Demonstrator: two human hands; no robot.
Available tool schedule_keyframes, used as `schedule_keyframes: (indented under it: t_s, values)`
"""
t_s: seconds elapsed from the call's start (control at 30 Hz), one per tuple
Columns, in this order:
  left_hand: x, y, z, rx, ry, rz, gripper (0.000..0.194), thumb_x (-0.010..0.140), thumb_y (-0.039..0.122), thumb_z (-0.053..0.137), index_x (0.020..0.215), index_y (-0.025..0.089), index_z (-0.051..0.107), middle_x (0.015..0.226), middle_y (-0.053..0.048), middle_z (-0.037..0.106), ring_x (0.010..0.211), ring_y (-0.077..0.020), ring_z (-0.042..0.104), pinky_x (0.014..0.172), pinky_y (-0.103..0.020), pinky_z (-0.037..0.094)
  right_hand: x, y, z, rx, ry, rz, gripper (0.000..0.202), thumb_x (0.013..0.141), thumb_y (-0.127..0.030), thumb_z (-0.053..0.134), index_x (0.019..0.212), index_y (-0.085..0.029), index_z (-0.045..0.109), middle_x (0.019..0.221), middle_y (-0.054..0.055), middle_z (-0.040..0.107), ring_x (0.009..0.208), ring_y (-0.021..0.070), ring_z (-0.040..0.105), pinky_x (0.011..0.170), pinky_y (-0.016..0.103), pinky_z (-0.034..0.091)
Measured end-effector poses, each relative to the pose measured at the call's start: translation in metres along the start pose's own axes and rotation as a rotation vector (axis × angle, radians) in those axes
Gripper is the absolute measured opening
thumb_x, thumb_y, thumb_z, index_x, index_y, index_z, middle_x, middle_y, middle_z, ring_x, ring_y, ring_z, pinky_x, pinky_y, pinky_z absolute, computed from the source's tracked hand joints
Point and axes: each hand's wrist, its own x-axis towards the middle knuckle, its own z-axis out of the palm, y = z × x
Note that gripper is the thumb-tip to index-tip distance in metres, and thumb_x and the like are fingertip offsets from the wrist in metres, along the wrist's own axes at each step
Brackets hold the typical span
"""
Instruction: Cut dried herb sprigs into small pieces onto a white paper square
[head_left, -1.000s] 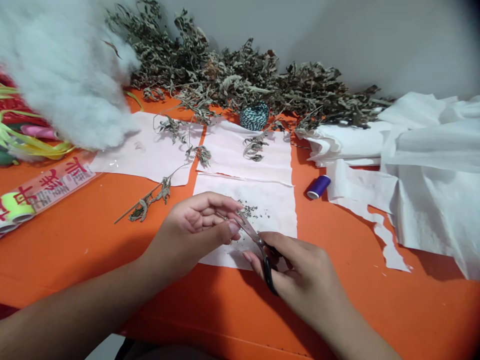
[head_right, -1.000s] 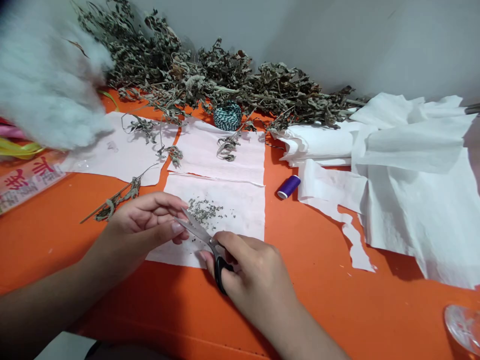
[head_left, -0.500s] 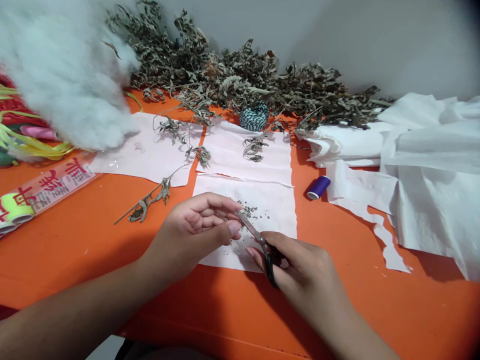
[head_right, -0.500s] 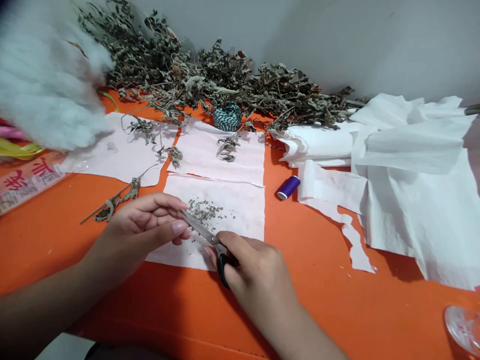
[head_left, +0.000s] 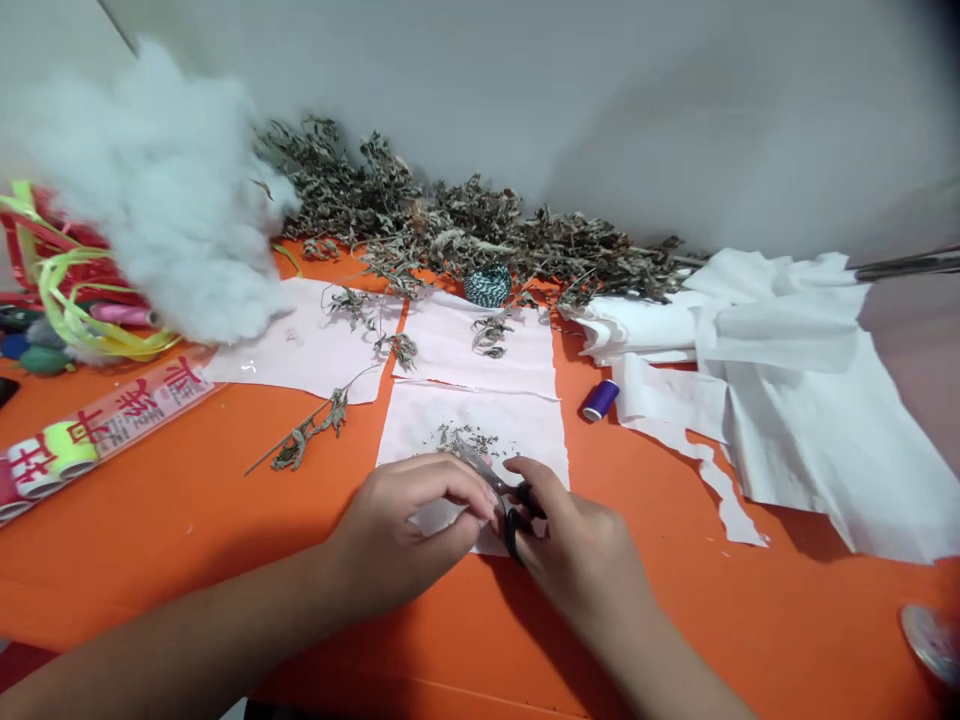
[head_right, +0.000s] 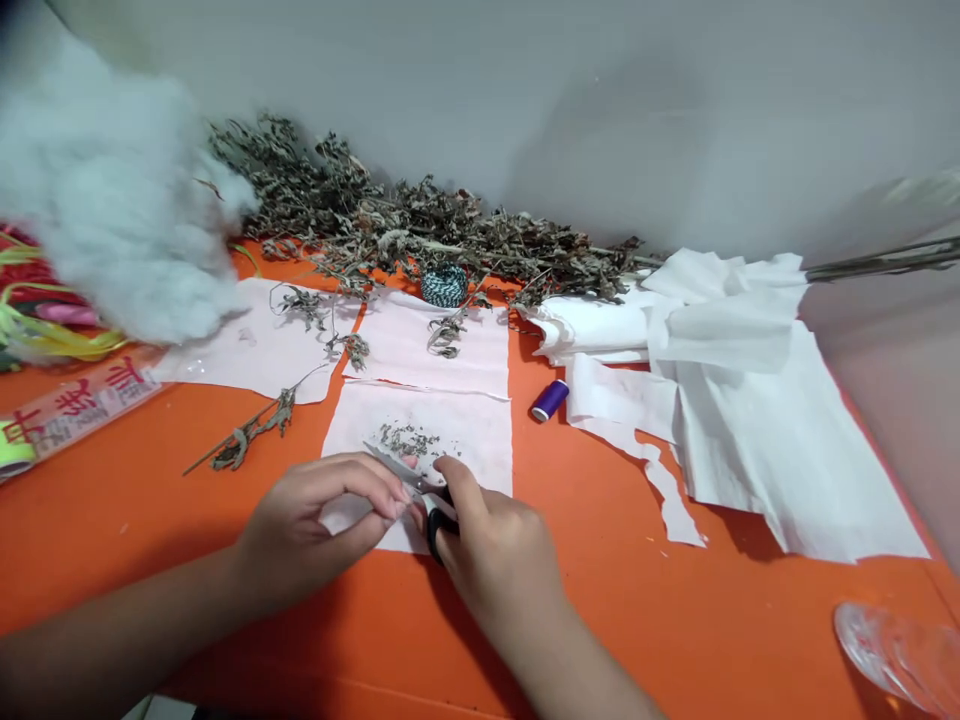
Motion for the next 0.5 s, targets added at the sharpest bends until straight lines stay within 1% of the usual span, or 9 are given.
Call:
schedule_keyframes:
  t_s: [0.07, 0.1, 0.23, 0.3, 0.4, 0.5]
  values:
    - [-0.001, 0.001, 0.003, 0.037, -0.003, 0.040, 0.022, 0.078, 0.001, 0.057, 0.078, 0.020, 0.067, 0.082, -0.003, 0.075, 0.081, -0.0154, 0.071, 0.078, -0.026, 0.056, 0.000, -0.004, -0.003, -0.080, 0.027, -0.034, 0.038, 0.078, -0.011, 0.046, 0.113, -0.018, 0.058, 0.055, -0.003, 0.064, 0.041, 0.0157, 0.059, 0.042, 0.025, 0.029]
    - [-0.002, 0.002, 0.005, 0.049, -0.012, 0.037, 0.021, 0.078, 0.002, 0.058, 0.078, 0.021, 0.067, 0.082, -0.004, 0.075, 0.080, -0.0156, 0.072, 0.078, -0.027, 0.057, 0.000, -0.007, -0.005, -0.112, 0.028, -0.054, 0.042, 0.077, -0.009, 0.046, 0.116, -0.017, 0.057, 0.056, -0.003, 0.065, 0.042, 0.0164, 0.059, 0.042, 0.026, 0.029]
    - [-0.006, 0.008, 0.006, 0.058, -0.002, 0.043, 0.020, 0.078, 0.003, 0.060, 0.078, 0.021, 0.067, 0.083, -0.004, 0.076, 0.080, -0.0162, 0.072, 0.078, -0.027, 0.058, 0.000, -0.015, -0.015, -0.159, -0.047, -0.124, 0.049, 0.079, -0.005, 0.047, 0.127, -0.016, 0.049, 0.072, 0.002, 0.071, 0.048, 0.0180, 0.063, 0.044, 0.026, 0.033]
    - [-0.007, 0.009, 0.004, 0.050, 0.019, 0.040, 0.019, 0.078, 0.003, 0.060, 0.078, 0.021, 0.067, 0.084, -0.004, 0.076, 0.080, -0.0165, 0.072, 0.078, -0.027, 0.058, 0.001, -0.018, -0.020, -0.153, -0.079, -0.151, 0.051, 0.081, -0.005, 0.047, 0.131, -0.016, 0.045, 0.075, 0.003, 0.072, 0.050, 0.0187, 0.064, 0.045, 0.026, 0.035]
    - [-0.007, 0.011, 0.002, 0.037, 0.039, 0.001, 0.019, 0.080, 0.003, 0.060, 0.078, 0.020, 0.068, 0.084, -0.004, 0.076, 0.081, -0.0172, 0.072, 0.079, -0.028, 0.057, 0.001, -0.020, -0.026, -0.117, -0.075, -0.161, 0.045, 0.087, -0.009, 0.045, 0.132, -0.014, 0.043, 0.074, 0.003, 0.071, 0.051, 0.0187, 0.064, 0.044, 0.026, 0.037]
    - [-0.008, 0.010, 0.002, 0.028, 0.036, -0.068, 0.019, 0.081, 0.006, 0.061, 0.082, 0.021, 0.072, 0.085, -0.004, 0.076, 0.084, -0.0174, 0.071, 0.080, -0.028, 0.057, 0.000, -0.018, -0.027, -0.123, 0.008, -0.151, 0.028, 0.095, -0.015, 0.042, 0.122, -0.013, 0.050, 0.075, 0.003, 0.072, 0.052, 0.0174, 0.064, 0.044, 0.027, 0.037]
